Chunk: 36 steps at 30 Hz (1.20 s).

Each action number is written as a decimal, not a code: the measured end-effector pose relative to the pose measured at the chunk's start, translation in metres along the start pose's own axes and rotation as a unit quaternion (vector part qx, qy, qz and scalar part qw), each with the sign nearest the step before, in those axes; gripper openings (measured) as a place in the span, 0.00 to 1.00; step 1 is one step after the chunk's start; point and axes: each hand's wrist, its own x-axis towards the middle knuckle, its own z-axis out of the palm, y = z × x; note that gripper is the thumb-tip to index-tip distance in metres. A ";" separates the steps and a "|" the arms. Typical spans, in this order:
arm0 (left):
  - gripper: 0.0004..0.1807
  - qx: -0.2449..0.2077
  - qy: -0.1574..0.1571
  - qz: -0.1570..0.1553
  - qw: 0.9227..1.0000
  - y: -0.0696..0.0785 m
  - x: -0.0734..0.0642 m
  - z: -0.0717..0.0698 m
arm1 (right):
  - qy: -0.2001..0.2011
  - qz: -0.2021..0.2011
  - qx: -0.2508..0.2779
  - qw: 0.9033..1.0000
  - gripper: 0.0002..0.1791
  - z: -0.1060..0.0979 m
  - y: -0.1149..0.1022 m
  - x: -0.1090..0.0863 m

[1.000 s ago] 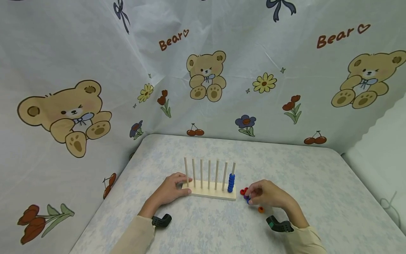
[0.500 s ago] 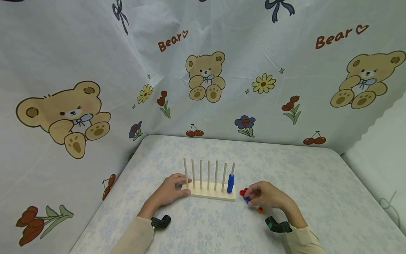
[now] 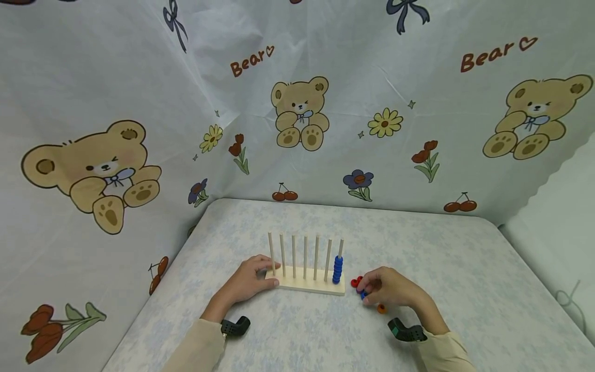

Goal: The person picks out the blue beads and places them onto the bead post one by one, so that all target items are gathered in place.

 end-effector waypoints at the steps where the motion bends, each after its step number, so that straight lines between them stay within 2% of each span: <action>1: 0.22 0.001 -0.001 -0.001 1.000 0.000 0.000 0.000 | -0.001 0.000 0.000 1.000 0.10 0.000 0.000 0.000; 12: 0.22 0.008 0.002 -0.006 1.000 -0.001 0.001 0.000 | -0.005 0.007 0.009 1.000 0.12 -0.001 0.004 0.002; 19: 0.23 0.009 0.000 -0.005 1.000 -0.003 0.001 0.000 | -0.007 -0.007 0.021 1.000 0.12 -0.001 0.004 0.000; 26: 0.25 0.006 -0.003 0.001 1.000 -0.005 0.001 0.001 | -0.007 0.003 0.028 1.000 0.12 0.000 0.003 -0.001; 36: 0.24 0.000 -0.004 0.004 1.000 -0.006 0.002 0.001 | -0.006 0.009 0.014 1.000 0.12 0.000 0.002 0.000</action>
